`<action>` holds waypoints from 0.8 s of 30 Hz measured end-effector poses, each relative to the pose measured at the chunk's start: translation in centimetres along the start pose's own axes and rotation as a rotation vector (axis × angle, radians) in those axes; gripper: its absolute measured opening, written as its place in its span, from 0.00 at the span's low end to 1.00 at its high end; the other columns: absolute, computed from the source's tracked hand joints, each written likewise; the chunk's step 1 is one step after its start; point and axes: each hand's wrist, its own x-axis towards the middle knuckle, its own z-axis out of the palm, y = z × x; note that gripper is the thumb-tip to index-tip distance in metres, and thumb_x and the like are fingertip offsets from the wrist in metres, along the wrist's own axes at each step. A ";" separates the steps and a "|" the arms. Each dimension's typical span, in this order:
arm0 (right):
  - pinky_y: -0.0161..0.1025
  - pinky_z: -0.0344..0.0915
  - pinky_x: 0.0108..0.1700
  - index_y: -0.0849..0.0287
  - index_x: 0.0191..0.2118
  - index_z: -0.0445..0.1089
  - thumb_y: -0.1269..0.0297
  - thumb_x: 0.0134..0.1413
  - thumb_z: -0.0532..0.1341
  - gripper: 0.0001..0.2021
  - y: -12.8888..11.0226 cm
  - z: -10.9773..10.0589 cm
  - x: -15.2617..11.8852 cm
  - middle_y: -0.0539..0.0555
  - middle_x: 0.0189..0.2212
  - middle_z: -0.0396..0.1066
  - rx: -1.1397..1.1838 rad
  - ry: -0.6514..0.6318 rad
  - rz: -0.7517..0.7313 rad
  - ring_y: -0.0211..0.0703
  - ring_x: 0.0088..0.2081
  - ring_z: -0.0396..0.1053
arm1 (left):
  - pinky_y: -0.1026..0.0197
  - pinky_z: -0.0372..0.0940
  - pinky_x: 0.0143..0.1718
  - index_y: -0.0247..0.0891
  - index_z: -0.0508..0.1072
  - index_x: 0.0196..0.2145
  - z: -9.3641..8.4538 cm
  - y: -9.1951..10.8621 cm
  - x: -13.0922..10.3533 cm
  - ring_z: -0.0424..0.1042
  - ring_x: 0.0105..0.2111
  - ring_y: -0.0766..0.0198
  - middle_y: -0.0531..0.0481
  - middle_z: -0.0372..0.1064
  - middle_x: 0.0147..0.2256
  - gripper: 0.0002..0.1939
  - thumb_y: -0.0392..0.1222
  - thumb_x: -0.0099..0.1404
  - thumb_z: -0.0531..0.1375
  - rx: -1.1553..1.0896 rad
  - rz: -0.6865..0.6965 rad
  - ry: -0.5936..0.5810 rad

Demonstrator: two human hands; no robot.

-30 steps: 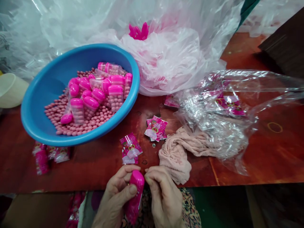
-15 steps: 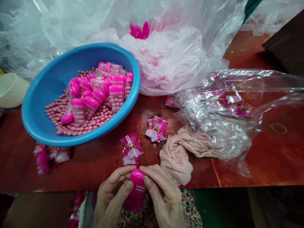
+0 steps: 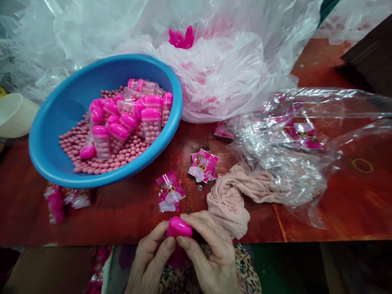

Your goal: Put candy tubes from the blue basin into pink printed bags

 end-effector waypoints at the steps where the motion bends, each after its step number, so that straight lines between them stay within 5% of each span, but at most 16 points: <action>1: 0.30 0.71 0.40 0.52 0.45 0.73 0.62 0.57 0.62 0.10 0.0 -0.1 0.0 0.49 0.36 0.75 -0.009 -0.017 -0.013 0.38 0.37 0.73 | 0.61 0.67 0.19 0.48 0.80 0.40 0.0 0.0 0.0 0.68 0.19 0.65 0.53 0.71 0.28 0.22 0.61 0.51 0.64 0.017 0.012 0.004; 7: 0.32 0.68 0.40 0.58 0.55 0.66 0.76 0.60 0.54 0.19 -0.1 -0.5 0.4 0.53 0.38 0.68 0.032 -0.216 -0.120 0.37 0.40 0.69 | 0.61 0.69 0.22 0.48 0.80 0.41 -0.2 0.3 0.4 0.68 0.19 0.65 0.52 0.69 0.27 0.22 0.60 0.53 0.63 0.087 0.067 -0.052; 15: 0.36 0.67 0.38 0.59 0.53 0.66 0.81 0.57 0.54 0.20 -0.2 -0.1 0.1 0.54 0.37 0.66 0.090 -0.207 -0.121 0.40 0.38 0.66 | 0.62 0.68 0.35 0.41 0.80 0.40 -0.6 -1.0 0.9 0.71 0.32 0.58 0.49 0.73 0.30 0.14 0.46 0.55 0.66 0.085 0.092 -0.042; 21: 0.36 0.67 0.39 0.56 0.54 0.67 0.79 0.58 0.56 0.20 0.3 0.3 -0.7 0.53 0.36 0.67 0.133 -0.161 -0.041 0.40 0.38 0.67 | 0.67 0.66 0.21 0.40 0.80 0.40 -0.2 -0.1 1.2 0.69 0.26 0.62 0.49 0.72 0.29 0.14 0.44 0.56 0.65 -0.027 0.052 -0.097; 24: 0.33 0.68 0.37 0.49 0.53 0.68 0.74 0.59 0.58 0.19 0.4 0.5 -0.5 0.49 0.34 0.69 0.203 -0.100 0.058 0.38 0.36 0.69 | 0.69 0.63 0.15 0.39 0.78 0.40 0.0 1.0 1.8 0.68 0.20 0.66 0.51 0.70 0.24 0.13 0.47 0.61 0.61 -0.148 0.019 -0.251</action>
